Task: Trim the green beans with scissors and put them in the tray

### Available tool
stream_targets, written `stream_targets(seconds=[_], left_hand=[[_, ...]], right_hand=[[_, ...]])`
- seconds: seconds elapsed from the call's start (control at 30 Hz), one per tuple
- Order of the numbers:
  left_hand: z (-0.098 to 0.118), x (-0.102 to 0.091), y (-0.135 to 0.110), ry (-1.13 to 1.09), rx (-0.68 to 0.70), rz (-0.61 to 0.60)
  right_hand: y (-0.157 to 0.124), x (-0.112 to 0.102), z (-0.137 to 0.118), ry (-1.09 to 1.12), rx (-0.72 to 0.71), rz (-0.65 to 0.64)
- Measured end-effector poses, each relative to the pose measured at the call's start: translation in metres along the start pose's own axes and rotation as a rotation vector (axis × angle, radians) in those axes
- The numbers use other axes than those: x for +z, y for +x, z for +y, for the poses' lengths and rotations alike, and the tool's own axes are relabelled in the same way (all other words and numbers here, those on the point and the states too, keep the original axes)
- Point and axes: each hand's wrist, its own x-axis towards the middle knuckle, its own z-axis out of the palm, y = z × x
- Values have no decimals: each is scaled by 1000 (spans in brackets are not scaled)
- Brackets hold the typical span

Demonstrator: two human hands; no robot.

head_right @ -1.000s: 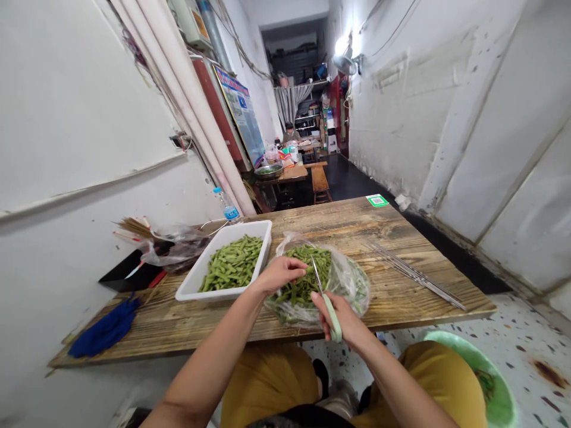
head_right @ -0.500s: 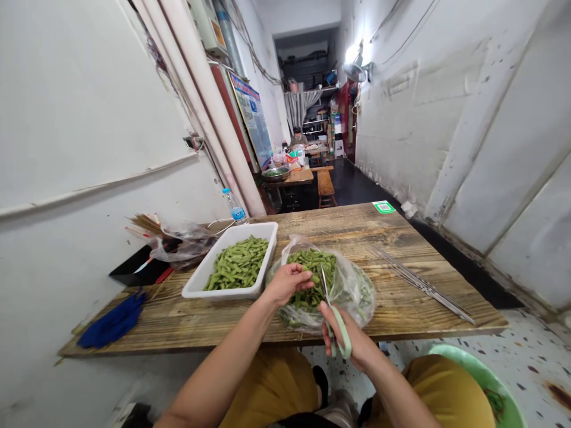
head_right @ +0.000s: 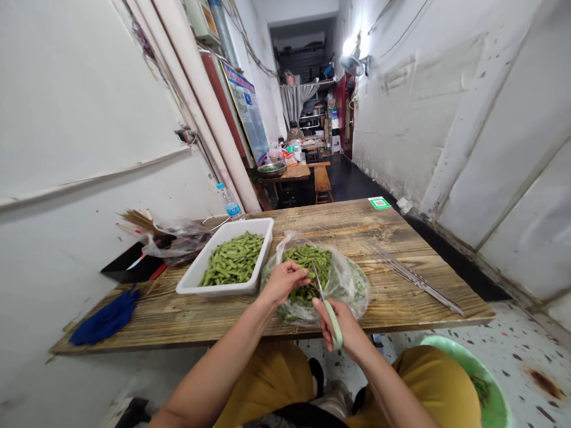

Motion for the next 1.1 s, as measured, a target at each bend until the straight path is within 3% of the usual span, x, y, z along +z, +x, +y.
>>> stream_targets(seconds=[0.07, 0.17, 0.27, 0.33, 0.43, 0.5, 0.6, 0.7, 0.9, 1.1], left_hand=[[11, -20, 3, 235, 160, 146], [37, -62, 8, 734, 506, 534], [58, -86, 10, 1161, 576, 728], [61, -82, 13, 1315, 603, 630], [48, -58, 25, 1424, 672, 147], [38, -43, 35, 1477, 645, -82], [32, -36, 47, 1499, 578, -143], [34, -36, 48, 1350, 555, -161], [25, -17, 23, 805, 331, -354], [8, -9, 11, 623, 204, -383]], right_hand=[[0, -3, 4, 47, 9, -2], [1, -9, 12, 179, 57, -17], [1, -14, 17, 266, 83, -62], [1, -14, 18, 280, 68, -90], [-1, -13, 17, 251, 53, -111], [-3, -12, 18, 225, 54, -111], [-6, -12, 19, 199, 75, -96], [-7, -11, 17, 159, 72, -80], [-3, -6, 8, -87, -107, -10], [-1, -7, 5, -175, -140, -7]])
